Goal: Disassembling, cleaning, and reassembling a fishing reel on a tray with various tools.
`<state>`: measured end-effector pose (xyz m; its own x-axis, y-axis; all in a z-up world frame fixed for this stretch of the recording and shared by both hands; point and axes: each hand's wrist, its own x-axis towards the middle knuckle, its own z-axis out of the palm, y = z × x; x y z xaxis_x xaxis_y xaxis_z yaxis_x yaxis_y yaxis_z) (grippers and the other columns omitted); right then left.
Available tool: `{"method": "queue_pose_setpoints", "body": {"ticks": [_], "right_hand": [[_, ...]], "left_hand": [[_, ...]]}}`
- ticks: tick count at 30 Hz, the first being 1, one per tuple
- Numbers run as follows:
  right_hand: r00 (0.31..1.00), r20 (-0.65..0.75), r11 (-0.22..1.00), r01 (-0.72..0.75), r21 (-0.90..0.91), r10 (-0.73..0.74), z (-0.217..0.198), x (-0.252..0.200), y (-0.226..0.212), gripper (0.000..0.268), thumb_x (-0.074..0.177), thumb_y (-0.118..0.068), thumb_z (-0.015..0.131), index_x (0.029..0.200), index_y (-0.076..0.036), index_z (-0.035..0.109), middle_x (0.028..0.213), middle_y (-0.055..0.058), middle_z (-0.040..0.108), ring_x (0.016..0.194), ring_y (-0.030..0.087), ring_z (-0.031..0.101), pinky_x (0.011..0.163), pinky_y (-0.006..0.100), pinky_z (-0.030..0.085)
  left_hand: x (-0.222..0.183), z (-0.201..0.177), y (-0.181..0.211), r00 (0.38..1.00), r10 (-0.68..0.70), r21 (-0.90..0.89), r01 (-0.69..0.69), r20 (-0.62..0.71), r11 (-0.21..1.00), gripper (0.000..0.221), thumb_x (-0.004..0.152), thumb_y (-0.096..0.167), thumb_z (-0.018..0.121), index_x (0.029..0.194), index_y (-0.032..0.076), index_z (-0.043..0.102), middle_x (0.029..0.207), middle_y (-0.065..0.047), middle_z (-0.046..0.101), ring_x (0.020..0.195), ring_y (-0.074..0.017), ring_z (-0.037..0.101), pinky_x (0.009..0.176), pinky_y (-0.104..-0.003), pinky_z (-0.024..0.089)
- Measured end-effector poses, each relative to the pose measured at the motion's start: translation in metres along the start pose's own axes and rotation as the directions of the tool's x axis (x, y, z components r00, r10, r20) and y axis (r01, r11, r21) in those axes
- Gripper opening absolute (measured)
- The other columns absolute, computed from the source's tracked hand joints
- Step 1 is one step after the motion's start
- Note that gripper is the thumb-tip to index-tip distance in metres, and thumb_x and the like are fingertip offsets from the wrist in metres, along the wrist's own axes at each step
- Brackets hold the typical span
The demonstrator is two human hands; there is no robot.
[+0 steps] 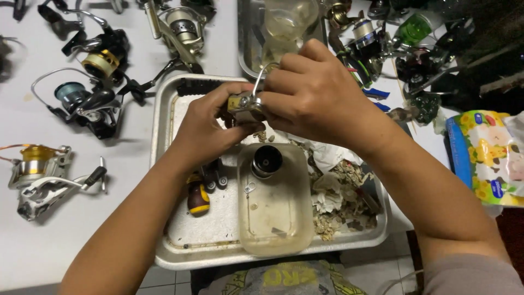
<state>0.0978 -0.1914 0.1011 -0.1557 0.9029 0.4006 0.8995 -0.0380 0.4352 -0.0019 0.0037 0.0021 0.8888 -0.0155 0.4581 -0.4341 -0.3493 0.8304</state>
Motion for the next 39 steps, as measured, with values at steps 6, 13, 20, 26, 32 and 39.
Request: {"method": "queue_pose_setpoints", "body": {"ticks": [6,13,20,26,32,39], "right_hand": [[0.981,-0.069,0.978,-0.170,0.122,0.179,-0.026,-0.030,-0.001,0.019,0.100,-0.006,0.086,0.114,-0.002,0.075,0.100,0.014,0.076,0.087,0.025,0.068,0.070,0.034,0.046],[0.598,0.560,0.599,-0.772,0.212,0.573,-0.003,-0.124,-0.034,0.055,0.098,-0.027,0.065,0.144,0.002,0.056,0.133,0.020,0.060,0.108,0.035,0.065,0.089,0.050,0.056],[0.685,0.467,0.628,-0.718,0.300,0.559,0.033,-0.164,-0.064,0.014,0.098,-0.011,0.070,0.102,0.000,0.078,0.089,0.013,0.070,0.075,0.030,0.067,0.070,0.043,0.055],[0.751,0.354,0.698,-0.655,0.289,0.558,0.027,-0.165,-0.065,0.013,0.100,-0.012,0.074,0.098,0.001,0.077,0.087,0.015,0.074,0.071,0.028,0.068,0.065,0.041,0.056],[0.736,0.307,0.691,-0.675,0.258,0.604,0.011,-0.163,-0.062,0.012,0.104,-0.007,0.070,0.103,0.005,0.073,0.092,0.017,0.073,0.079,0.029,0.069,0.069,0.041,0.054],[0.681,0.275,0.600,-0.730,0.326,0.679,-0.049,-0.144,-0.067,0.013,0.100,-0.003,0.073,0.107,0.007,0.078,0.098,0.018,0.077,0.084,0.026,0.073,0.074,0.038,0.059]], "left_hand": [[-0.001,-0.003,0.002,0.998,-0.060,0.084,0.061,-0.016,0.995,0.057,0.083,0.026,0.087,0.130,0.010,0.060,0.124,-0.005,0.072,0.112,-0.0188,0.069,0.097,-0.030,0.052],[0.002,-0.004,0.011,0.969,-0.226,-0.116,0.214,-0.104,0.970,0.052,0.084,0.024,0.085,0.128,0.009,0.061,0.112,-0.006,0.073,0.104,-0.0143,0.071,0.094,-0.025,0.060],[0.000,-0.004,0.002,0.973,-0.184,-0.145,0.164,-0.136,0.976,0.050,0.089,0.019,0.085,0.128,0.007,0.057,0.111,-0.005,0.069,0.103,-0.0127,0.067,0.090,-0.024,0.058],[0.001,-0.005,0.002,0.983,-0.116,-0.195,0.086,-0.146,0.977,0.048,0.093,0.026,0.082,0.127,0.005,0.056,0.114,-0.009,0.069,0.108,-0.0182,0.069,0.094,-0.027,0.059],[0.001,-0.006,-0.001,0.984,-0.086,-0.185,0.056,-0.157,0.981,0.047,0.093,0.027,0.082,0.125,0.006,0.054,0.114,-0.011,0.070,0.105,-0.0203,0.071,0.086,-0.029,0.064],[0.001,-0.007,0.001,0.989,-0.048,-0.220,0.016,-0.140,0.975,0.049,0.097,0.026,0.078,0.129,0.008,0.046,0.120,-0.011,0.061,0.112,-0.0236,0.066,0.098,-0.031,0.059]]}}
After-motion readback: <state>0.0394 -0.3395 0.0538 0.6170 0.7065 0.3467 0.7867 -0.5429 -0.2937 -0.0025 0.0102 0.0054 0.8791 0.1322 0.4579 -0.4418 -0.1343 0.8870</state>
